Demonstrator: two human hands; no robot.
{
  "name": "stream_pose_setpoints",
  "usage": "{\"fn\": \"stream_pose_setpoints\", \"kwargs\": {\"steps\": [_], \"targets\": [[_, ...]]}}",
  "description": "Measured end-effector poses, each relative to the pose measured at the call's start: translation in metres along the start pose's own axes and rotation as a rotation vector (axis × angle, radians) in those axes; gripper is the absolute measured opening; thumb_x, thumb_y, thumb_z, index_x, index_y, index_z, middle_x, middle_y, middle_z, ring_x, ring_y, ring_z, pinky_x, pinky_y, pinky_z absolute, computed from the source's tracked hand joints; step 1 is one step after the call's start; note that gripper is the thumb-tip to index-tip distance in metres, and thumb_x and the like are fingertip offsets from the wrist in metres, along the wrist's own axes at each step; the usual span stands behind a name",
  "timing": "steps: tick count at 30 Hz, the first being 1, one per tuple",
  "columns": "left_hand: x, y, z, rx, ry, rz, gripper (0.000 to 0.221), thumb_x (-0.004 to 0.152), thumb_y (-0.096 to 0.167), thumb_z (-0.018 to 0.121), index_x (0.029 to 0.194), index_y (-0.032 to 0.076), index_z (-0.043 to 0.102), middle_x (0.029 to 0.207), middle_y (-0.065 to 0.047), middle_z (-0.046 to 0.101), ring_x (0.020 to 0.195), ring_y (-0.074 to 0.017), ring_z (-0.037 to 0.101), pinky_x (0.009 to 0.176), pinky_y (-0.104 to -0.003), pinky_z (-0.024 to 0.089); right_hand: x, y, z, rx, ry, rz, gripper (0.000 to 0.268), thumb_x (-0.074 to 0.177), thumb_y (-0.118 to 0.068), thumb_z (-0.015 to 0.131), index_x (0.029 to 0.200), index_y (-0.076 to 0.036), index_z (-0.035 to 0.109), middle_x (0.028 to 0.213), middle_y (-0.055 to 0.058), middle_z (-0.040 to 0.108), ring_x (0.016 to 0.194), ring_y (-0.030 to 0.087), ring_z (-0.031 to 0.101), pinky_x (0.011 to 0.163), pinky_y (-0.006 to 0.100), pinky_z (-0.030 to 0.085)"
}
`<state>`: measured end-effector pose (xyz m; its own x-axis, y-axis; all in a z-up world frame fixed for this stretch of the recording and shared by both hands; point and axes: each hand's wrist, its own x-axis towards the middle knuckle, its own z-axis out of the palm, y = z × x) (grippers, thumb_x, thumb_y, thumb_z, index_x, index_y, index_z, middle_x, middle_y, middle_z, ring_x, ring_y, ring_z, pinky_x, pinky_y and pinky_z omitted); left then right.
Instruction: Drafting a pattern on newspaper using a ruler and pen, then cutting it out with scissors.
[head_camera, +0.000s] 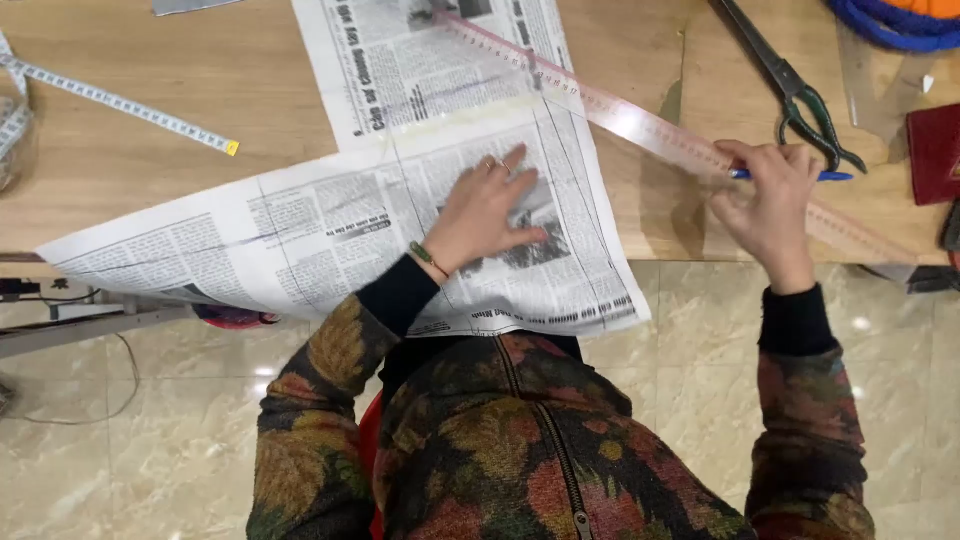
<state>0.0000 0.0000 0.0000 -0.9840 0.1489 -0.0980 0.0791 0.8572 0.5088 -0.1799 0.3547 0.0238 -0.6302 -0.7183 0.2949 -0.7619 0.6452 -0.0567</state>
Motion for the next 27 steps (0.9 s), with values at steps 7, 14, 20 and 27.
{"fn": "stream_pose_setpoints", "kwargs": {"steps": [7, 14, 20, 27], "targets": [[-0.042, 0.035, 0.026, -0.191, -0.070, 0.128, 0.066, 0.087, 0.062, 0.066, 0.133, 0.015, 0.061, 0.161, -0.021, 0.035, 0.130, -0.0392, 0.054, 0.114, -0.053, 0.040, 0.028, -0.005, -0.014, 0.207, -0.189, -0.045, 0.041, 0.090, -0.014, 0.058, 0.128, -0.010, 0.070, 0.120, 0.010, 0.066, 0.105, 0.027, 0.045, 0.091, 0.040, 0.025], [-0.050, 0.032, 0.035, 0.485, 0.237, -0.229, 0.069, 0.081, 0.069, 0.070, 0.129, 0.019, 0.060, 0.132, -0.008, 0.060, 0.103, -0.0239, 0.061, 0.079, -0.041, 0.053, 0.052, 0.033, 0.006, 0.036, -0.247, -0.068, 0.031, 0.098, -0.016, 0.061, 0.125, -0.026, 0.073, 0.117, 0.001, 0.061, 0.104, 0.031, 0.035, 0.084, 0.042, 0.021], [-0.053, 0.030, 0.011, 0.347, 0.134, -0.517, 0.133, 0.070, 0.093, 0.071, 0.164, 0.013, 0.022, 0.167, -0.025, 0.007, 0.102, -0.0351, 0.061, 0.076, -0.044, 0.058, 0.075, 0.049, 0.023, 0.043, -0.227, -0.073, 0.035, 0.095, -0.010, 0.066, 0.128, -0.022, 0.072, 0.115, 0.006, 0.055, 0.106, 0.036, 0.036, 0.085, 0.047, 0.024], [-0.044, 0.003, 0.042, 0.418, 0.234, -0.552, 0.132, 0.080, 0.100, 0.051, 0.161, -0.001, 0.028, 0.164, -0.032, 0.011, 0.100, -0.0337, 0.059, 0.069, -0.034, 0.055, 0.098, 0.046, 0.044, 0.110, -0.237, -0.150, 0.046, 0.090, 0.002, 0.060, 0.128, -0.021, 0.072, 0.117, 0.006, 0.054, 0.102, 0.034, 0.035, 0.084, 0.046, 0.025]]}}
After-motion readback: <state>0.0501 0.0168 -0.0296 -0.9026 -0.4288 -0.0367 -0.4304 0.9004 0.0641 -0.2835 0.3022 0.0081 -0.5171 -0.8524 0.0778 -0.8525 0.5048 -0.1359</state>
